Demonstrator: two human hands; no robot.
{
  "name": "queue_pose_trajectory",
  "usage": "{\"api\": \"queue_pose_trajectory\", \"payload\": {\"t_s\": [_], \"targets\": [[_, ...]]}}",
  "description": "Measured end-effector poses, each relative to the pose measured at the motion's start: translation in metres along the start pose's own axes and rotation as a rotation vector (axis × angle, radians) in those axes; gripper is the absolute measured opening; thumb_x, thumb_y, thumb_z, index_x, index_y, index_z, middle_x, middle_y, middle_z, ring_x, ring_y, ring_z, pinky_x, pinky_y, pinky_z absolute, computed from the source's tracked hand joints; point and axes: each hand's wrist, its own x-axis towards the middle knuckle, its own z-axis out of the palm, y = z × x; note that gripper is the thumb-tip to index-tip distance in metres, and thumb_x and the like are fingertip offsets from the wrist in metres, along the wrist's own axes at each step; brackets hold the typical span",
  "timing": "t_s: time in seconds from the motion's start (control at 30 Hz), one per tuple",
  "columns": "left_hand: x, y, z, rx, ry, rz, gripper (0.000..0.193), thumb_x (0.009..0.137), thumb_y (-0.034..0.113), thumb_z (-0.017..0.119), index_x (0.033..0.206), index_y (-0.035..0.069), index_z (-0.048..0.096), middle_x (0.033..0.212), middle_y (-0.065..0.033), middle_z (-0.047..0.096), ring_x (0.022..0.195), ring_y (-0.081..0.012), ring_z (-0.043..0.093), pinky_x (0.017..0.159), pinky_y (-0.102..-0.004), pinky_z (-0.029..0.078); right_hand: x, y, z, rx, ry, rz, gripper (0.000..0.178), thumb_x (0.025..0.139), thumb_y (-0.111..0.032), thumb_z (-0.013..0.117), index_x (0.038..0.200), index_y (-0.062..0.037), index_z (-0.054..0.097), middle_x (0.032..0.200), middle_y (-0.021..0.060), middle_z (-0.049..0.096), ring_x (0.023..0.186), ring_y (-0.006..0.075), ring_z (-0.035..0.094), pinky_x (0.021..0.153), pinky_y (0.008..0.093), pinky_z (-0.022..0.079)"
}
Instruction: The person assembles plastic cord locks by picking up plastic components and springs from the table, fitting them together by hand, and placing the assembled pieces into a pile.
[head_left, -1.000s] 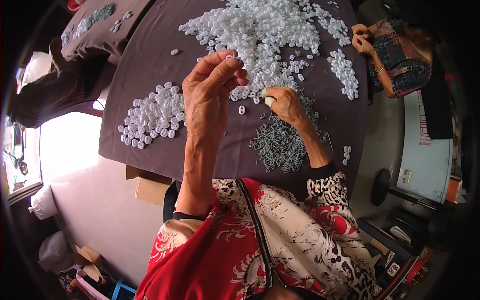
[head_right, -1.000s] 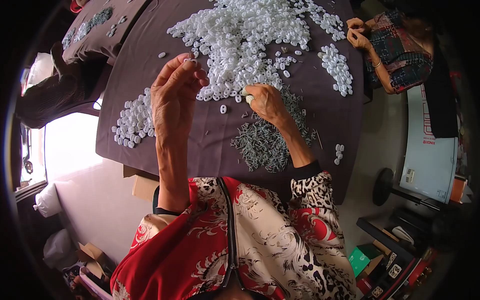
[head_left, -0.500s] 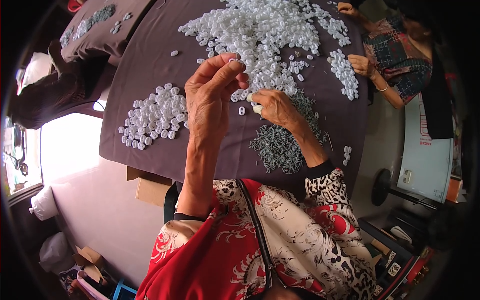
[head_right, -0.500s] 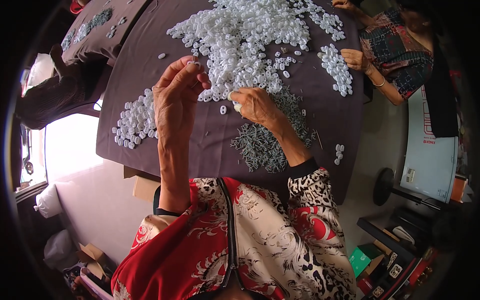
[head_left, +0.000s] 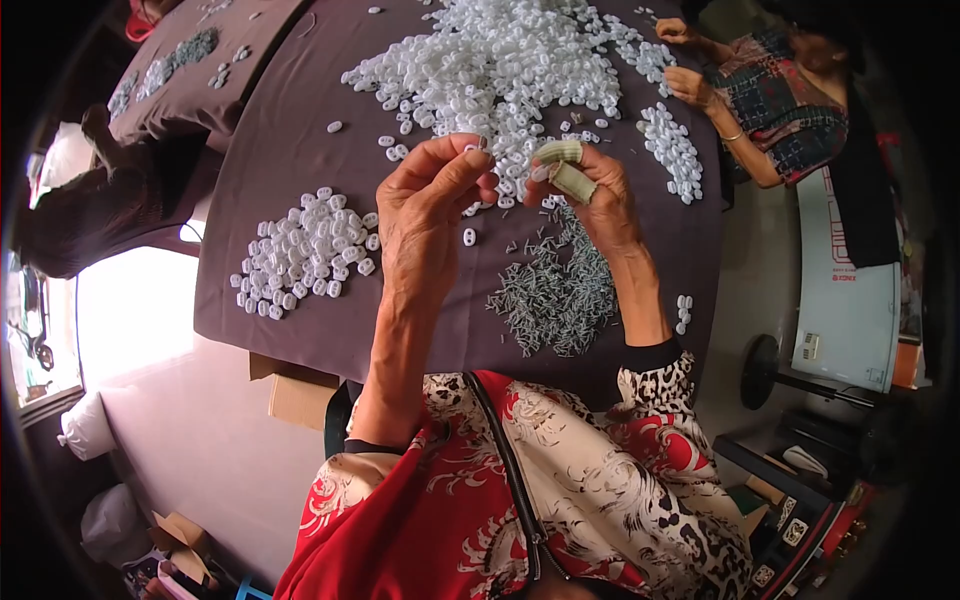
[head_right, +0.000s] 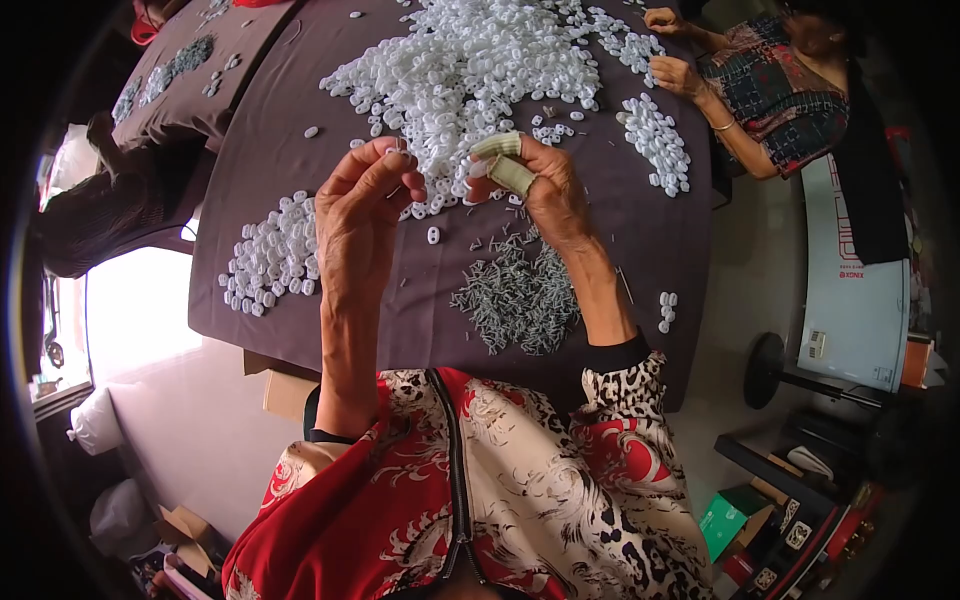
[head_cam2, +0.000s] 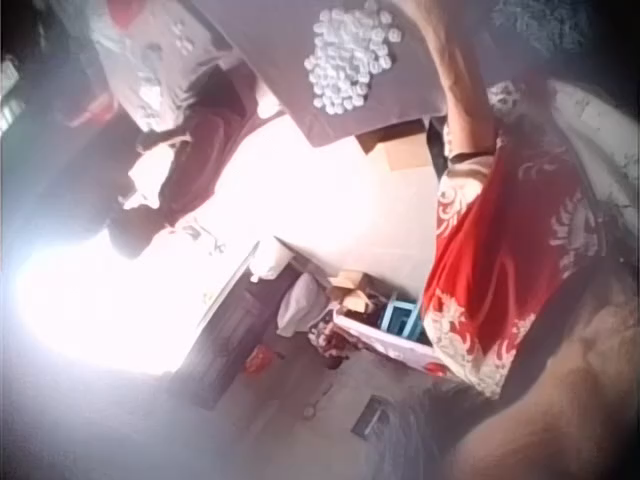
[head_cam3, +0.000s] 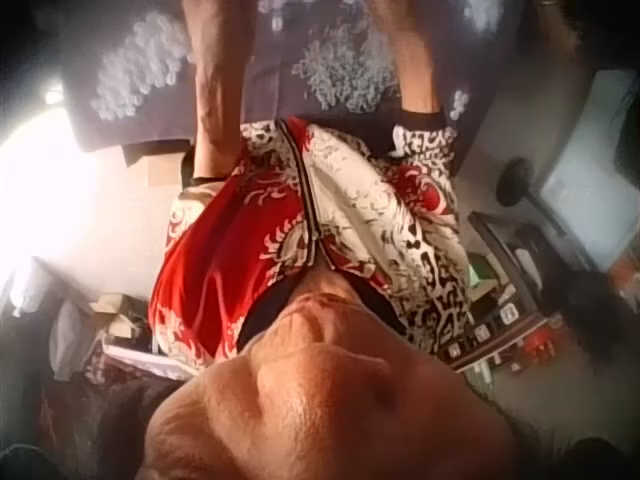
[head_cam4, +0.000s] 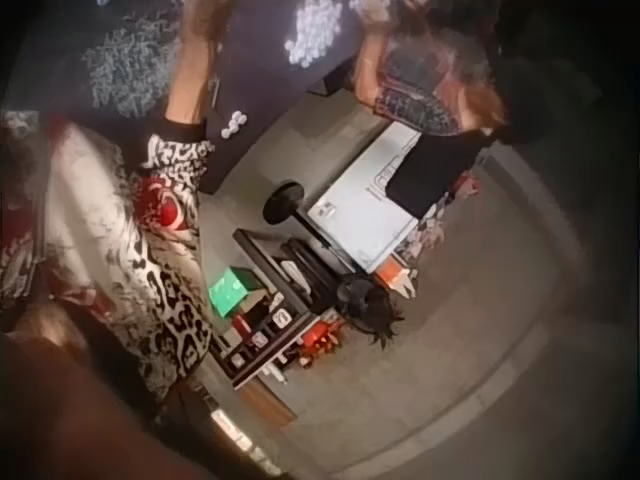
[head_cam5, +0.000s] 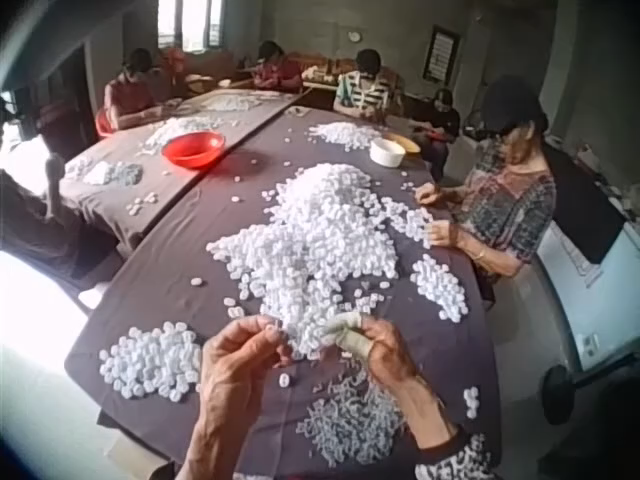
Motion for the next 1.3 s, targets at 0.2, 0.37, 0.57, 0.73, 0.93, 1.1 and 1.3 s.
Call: {"api": "queue_pose_trajectory", "payload": {"t_s": [0.2,0.37,0.57,0.73,0.93,1.1,1.3], "targets": [[-0.008,-0.005,0.02,0.07,-0.058,-0.096,0.009,0.08,0.003,0.058,0.088,-0.002,0.058,0.079,-0.0088,0.06,0.069,-0.0141,0.058,0.063,-0.0257,0.048,-0.01,-0.052,0.014,-0.246,0.048,-0.359,0.021,0.083,-0.007,0.048,0.099,0.0021,0.057,0.09,0.0096,0.061,0.081,0.0147,0.059,0.076,0.0265,0.046],[-0.009,0.0,0.042,0.083,-0.111,-0.016,0.012,0.079,0.005,0.061,0.088,-0.003,0.059,0.08,-0.0086,0.061,0.069,-0.0129,0.058,0.067,-0.0245,0.047,-0.013,-0.079,0.012,-0.62,0.059,-0.499,0.028,0.075,0.003,0.044,0.099,0.0029,0.058,0.091,0.0085,0.062,0.083,0.0144,0.059,0.077,0.0241,0.045],[-0.01,-0.001,0.054,0.062,-0.142,0.036,0.015,0.078,0.006,0.062,0.09,-0.003,0.059,0.08,-0.0082,0.062,0.071,-0.0126,0.058,0.068,-0.0233,0.046,-0.012,-0.107,0.019,-0.816,0.062,-0.615,0.023,0.071,-0.001,0.052,0.093,0.0013,0.06,0.084,0.0109,0.062,0.075,0.0189,0.062,0.068,0.0266,0.048],[-0.01,-0.002,0.056,-0.053,-0.127,-0.005,0.014,0.079,0.006,0.061,0.09,-0.003,0.059,0.081,-0.0085,0.062,0.073,-0.0146,0.06,0.07,-0.0253,0.048,-0.01,-0.094,0.02,-0.689,0.108,-0.661,0.026,0.072,-0.002,0.052,0.097,0.001,0.059,0.083,0.0106,0.061,0.075,0.0194,0.061,0.069,0.0265,0.047],[-0.008,-0.002,0.049,-0.095,-0.159,-0.027,0.01,0.08,0.0,0.057,0.089,-0.004,0.058,0.086,-0.0103,0.061,0.075,-0.0171,0.061,0.074,-0.0306,0.051,-0.014,-0.105,0.027,-0.816,0.066,-0.556,0.03,0.071,0.0,0.05,0.099,0.002,0.059,0.089,0.0089,0.059,0.08,0.015,0.058,0.072,0.0247,0.046],[-0.008,-0.001,0.048,-0.043,-0.149,-0.04,0.011,0.079,0.0,0.057,0.09,-0.004,0.058,0.087,-0.0104,0.061,0.075,-0.0173,0.061,0.074,-0.0293,0.05,-0.013,-0.109,0.024,-0.913,0.066,-0.566,0.028,0.071,0.001,0.054,0.098,0.0006,0.06,0.084,0.008,0.059,0.077,0.0165,0.059,0.069,0.0247,0.046],[-0.007,0.0,0.044,0.087,-0.134,-0.05,0.014,0.076,0.004,0.064,0.089,-0.002,0.062,0.083,-0.0067,0.063,0.074,-0.012,0.058,0.074,-0.0235,0.045,-0.009,-0.109,0.024,-0.972,0.004,-0.588,0.025,0.066,0.005,0.057,0.091,0.0012,0.059,0.079,0.0117,0.059,0.071,0.0248,0.06,0.063,0.0294,0.048]]}}
